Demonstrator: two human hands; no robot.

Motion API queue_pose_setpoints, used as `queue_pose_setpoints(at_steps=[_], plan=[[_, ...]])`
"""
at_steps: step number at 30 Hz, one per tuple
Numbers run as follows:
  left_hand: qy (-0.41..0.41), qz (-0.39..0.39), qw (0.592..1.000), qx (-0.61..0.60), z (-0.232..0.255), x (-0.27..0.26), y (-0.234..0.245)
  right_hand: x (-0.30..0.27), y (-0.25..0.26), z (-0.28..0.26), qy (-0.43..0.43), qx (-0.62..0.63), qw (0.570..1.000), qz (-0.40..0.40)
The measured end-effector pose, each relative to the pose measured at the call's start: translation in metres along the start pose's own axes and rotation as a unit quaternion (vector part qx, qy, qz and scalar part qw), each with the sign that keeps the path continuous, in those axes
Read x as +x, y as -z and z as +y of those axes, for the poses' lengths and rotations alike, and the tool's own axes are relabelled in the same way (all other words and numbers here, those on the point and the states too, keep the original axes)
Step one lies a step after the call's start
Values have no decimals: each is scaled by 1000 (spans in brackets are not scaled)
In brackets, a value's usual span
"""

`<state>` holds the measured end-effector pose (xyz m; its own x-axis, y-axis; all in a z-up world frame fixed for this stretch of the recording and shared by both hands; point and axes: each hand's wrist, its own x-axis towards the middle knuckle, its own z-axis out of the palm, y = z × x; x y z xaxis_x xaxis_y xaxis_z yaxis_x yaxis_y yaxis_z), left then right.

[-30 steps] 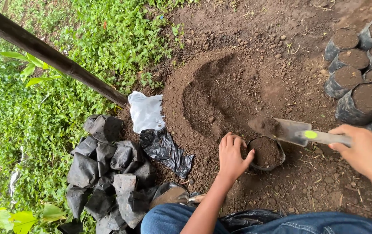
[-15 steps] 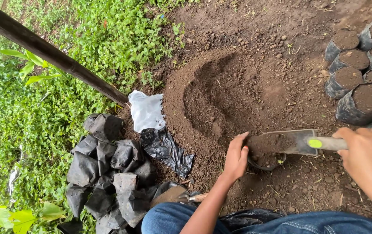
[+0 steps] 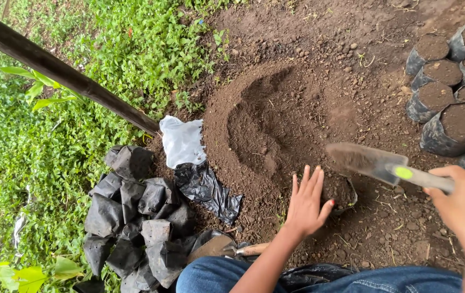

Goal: Filling small plastic nursery bags with soil using a hand trowel and arranging them in a row.

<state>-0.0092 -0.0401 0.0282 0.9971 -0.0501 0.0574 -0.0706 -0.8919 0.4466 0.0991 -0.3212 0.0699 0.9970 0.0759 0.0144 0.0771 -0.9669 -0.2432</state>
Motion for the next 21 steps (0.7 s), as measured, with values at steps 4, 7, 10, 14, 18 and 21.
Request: queue_pose_setpoints(at_steps=[4,7,10,14,18,21], plan=[[-30,0,998,64,6,5,-13,24,-42,-49,-67,-90,992,-54],[-43,-4,993,114,13,14,-30,31,-90,-68,-83,41,992,-86],[-65,-6,985,160,27,15,-38,33,-128,-72,-85,68,985,-133],[-133,-27,990,46,39,1,-26,32,-137,-69,-31,100,982,-156],[-117,99,987,-52,39,1,4,20,-92,-78,20,55,994,-97],[70,209,975,-39,12,17,8,21,-57,-80,-1,19,976,-215]])
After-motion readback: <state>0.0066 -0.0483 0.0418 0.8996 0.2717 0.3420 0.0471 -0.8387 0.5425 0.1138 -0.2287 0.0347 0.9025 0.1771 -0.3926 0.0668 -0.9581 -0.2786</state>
